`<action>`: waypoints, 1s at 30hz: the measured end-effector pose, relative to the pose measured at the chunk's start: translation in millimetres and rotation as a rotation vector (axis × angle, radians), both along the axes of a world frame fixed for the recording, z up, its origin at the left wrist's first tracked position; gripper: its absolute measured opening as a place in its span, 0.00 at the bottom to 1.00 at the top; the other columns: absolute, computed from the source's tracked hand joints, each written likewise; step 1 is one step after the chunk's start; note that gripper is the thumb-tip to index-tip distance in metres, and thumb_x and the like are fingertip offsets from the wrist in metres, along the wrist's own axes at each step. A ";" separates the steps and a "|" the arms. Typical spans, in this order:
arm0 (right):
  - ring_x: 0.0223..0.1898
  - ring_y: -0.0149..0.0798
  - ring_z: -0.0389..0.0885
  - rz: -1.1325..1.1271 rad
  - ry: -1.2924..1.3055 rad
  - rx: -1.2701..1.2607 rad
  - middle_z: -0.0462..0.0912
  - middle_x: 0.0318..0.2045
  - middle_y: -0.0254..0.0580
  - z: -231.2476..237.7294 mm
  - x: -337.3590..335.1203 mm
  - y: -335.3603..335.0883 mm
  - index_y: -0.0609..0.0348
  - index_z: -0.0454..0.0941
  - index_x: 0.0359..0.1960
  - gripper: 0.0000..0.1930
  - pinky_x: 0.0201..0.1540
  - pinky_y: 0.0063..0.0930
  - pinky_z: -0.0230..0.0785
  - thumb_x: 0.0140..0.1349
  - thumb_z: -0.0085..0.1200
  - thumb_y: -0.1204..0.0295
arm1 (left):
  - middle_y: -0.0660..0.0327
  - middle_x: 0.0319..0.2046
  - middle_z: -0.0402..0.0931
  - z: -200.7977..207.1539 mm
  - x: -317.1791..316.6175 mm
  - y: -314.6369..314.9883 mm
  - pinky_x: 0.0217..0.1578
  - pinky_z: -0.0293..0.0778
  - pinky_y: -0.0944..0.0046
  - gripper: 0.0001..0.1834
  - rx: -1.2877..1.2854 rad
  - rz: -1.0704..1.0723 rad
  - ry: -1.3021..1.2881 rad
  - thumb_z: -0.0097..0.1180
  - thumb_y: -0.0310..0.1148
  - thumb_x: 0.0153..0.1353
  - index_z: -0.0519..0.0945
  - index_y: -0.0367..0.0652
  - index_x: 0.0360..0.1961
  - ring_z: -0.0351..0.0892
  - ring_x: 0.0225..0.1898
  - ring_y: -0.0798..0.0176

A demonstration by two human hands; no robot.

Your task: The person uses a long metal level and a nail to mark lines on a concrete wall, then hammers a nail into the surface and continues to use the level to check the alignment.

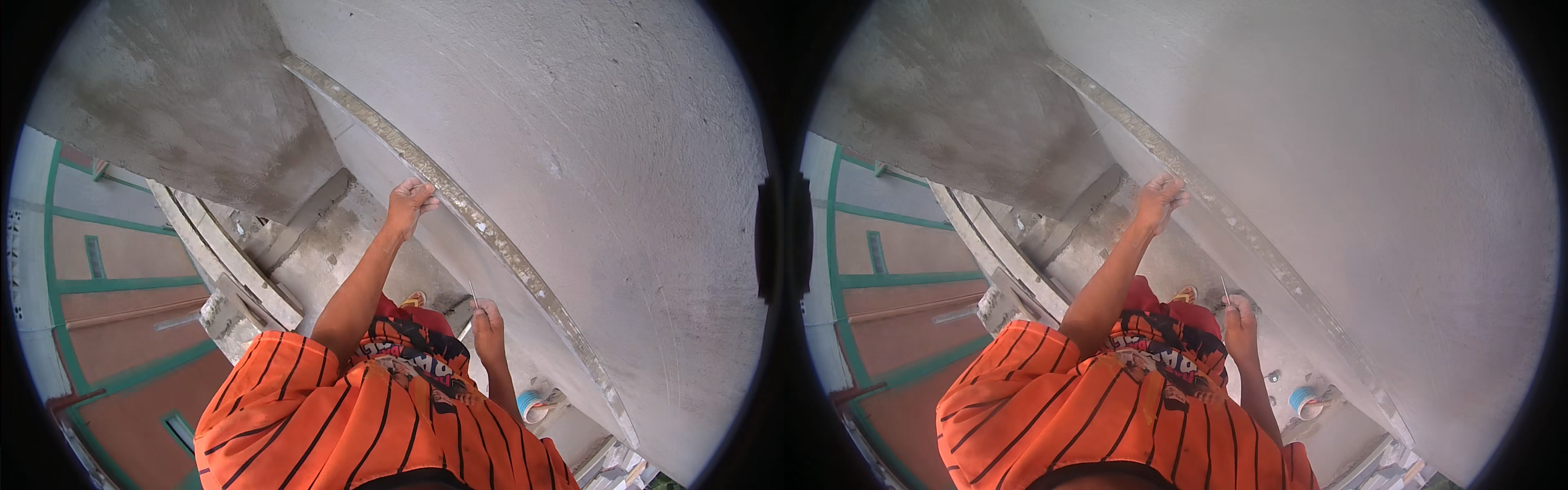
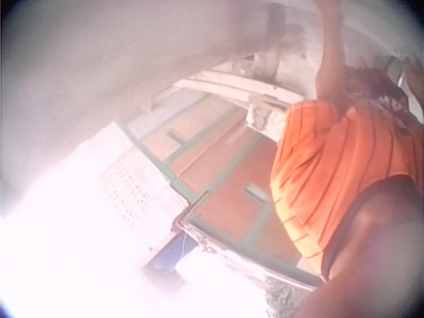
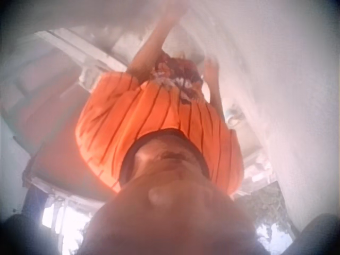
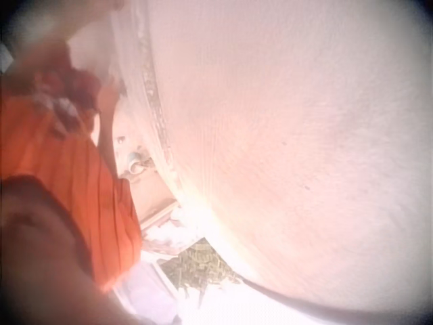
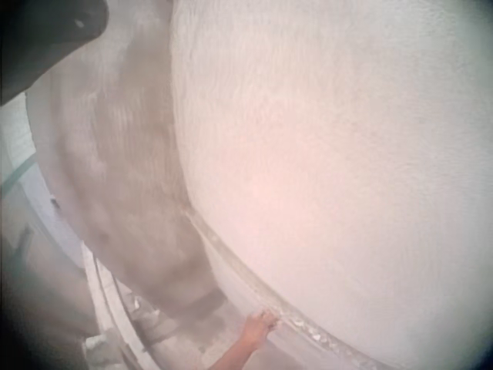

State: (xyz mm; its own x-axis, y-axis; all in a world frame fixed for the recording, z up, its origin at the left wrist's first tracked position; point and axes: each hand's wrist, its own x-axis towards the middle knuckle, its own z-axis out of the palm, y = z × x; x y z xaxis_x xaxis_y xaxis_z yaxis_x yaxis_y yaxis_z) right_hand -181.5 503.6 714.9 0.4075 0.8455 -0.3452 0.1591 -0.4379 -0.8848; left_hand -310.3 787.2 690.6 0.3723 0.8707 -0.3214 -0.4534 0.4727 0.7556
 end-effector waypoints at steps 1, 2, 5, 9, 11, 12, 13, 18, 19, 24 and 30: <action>0.25 0.44 0.74 0.087 -0.157 0.017 0.75 0.25 0.44 26.8 -10.5 27.9 0.59 0.71 0.49 0.14 0.32 0.36 0.67 0.65 0.39 0.70 | 0.64 0.30 0.76 0.2 0.9 0.2 0.33 0.79 0.68 0.09 -0.022 -0.007 0.004 0.59 0.30 0.60 0.73 0.40 0.39 0.78 0.28 0.68; 0.29 0.52 0.79 0.162 -0.316 0.039 0.79 0.29 0.51 52.9 -21.1 57.2 0.59 0.70 0.51 0.15 0.36 0.42 0.69 0.65 0.40 0.70 | 0.65 0.30 0.75 0.5 0.6 1.2 0.33 0.78 0.67 0.05 -0.044 -0.012 0.009 0.56 0.27 0.62 0.74 0.42 0.37 0.77 0.27 0.69; 0.32 0.56 0.80 0.331 -0.620 -0.030 0.80 0.31 0.55 96.0 -54.5 154.3 0.58 0.66 0.56 0.18 0.36 0.46 0.69 0.65 0.41 0.69 | 0.62 0.30 0.78 -2.0 -5.3 6.1 0.33 0.78 0.68 0.11 -0.023 -0.071 0.000 0.60 0.28 0.59 0.72 0.39 0.40 0.79 0.29 0.67; 0.30 0.60 0.80 0.547 -0.941 0.037 0.81 0.26 0.57 119.9 -124.2 305.0 0.52 0.61 0.58 0.20 0.36 0.53 0.69 0.64 0.42 0.69 | 0.59 0.38 0.77 -50.9 3.7 3.6 0.47 0.71 0.60 0.10 0.224 0.031 -0.296 0.58 0.28 0.60 0.74 0.40 0.42 0.75 0.44 0.64; 0.29 0.59 0.81 0.577 -1.031 0.228 0.82 0.25 0.55 108.9 -155.9 379.4 0.53 0.62 0.57 0.19 0.36 0.52 0.70 0.64 0.42 0.68 | 0.57 0.43 0.77 -21.2 -0.1 1.5 0.51 0.69 0.61 0.14 0.404 0.049 0.153 0.56 0.26 0.59 0.74 0.39 0.47 0.72 0.49 0.63; 0.29 0.58 0.81 0.579 -1.069 0.181 0.82 0.25 0.55 110.4 -164.6 414.4 0.54 0.62 0.56 0.18 0.36 0.51 0.70 0.64 0.41 0.68 | 0.57 0.46 0.76 -15.0 0.3 4.4 0.51 0.69 0.62 0.17 0.422 -0.084 0.204 0.55 0.26 0.59 0.73 0.38 0.50 0.72 0.51 0.63; 0.29 0.57 0.81 0.603 -1.117 0.151 0.82 0.26 0.55 107.4 -183.3 450.6 0.55 0.62 0.55 0.18 0.36 0.49 0.71 0.64 0.41 0.68 | 0.56 0.47 0.76 -17.1 1.5 2.4 0.50 0.69 0.62 0.18 0.341 -0.043 0.106 0.55 0.25 0.59 0.73 0.37 0.51 0.72 0.51 0.64; 0.31 0.54 0.82 0.597 -1.273 0.113 0.83 0.28 0.53 91.5 -245.5 572.4 0.58 0.64 0.56 0.18 0.36 0.46 0.72 0.65 0.39 0.68 | 0.54 0.45 0.78 -20.6 -3.0 2.3 0.46 0.72 0.62 0.18 0.289 -0.089 0.088 0.55 0.25 0.58 0.73 0.34 0.50 0.75 0.48 0.64; 0.32 0.54 0.82 0.597 -1.304 0.098 0.83 0.29 0.52 87.7 -255.0 585.5 0.58 0.64 0.56 0.18 0.36 0.46 0.72 0.65 0.38 0.68 | 0.54 0.44 0.79 -12.9 -11.8 5.8 0.46 0.72 0.61 0.17 0.277 -0.124 0.068 0.55 0.25 0.58 0.73 0.34 0.50 0.76 0.47 0.63; 0.33 0.53 0.83 0.582 -1.340 0.059 0.83 0.30 0.51 75.2 -273.6 620.9 0.57 0.64 0.56 0.18 0.37 0.45 0.72 0.66 0.36 0.67 | 0.52 0.42 0.80 -18.4 -9.1 9.8 0.44 0.73 0.60 0.17 0.238 -0.162 0.067 0.54 0.28 0.59 0.73 0.35 0.49 0.79 0.45 0.57; 0.35 0.52 0.83 0.609 -1.354 -0.045 0.83 0.32 0.51 85.5 -285.4 633.7 0.53 0.63 0.58 0.19 0.39 0.44 0.73 0.66 0.36 0.68 | 0.51 0.41 0.80 -18.6 -9.3 13.7 0.43 0.73 0.60 0.15 0.158 -0.140 -0.039 0.55 0.30 0.59 0.74 0.36 0.47 0.79 0.45 0.57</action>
State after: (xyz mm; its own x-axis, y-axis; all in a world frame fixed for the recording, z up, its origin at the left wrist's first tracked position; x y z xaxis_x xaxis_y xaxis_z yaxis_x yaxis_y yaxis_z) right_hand -466.9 1137.4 800.4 0.0284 0.9991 -0.0323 0.9953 -0.0253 0.0939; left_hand -319.6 800.9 672.0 0.5024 0.8482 -0.1680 -0.4221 0.4101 0.8085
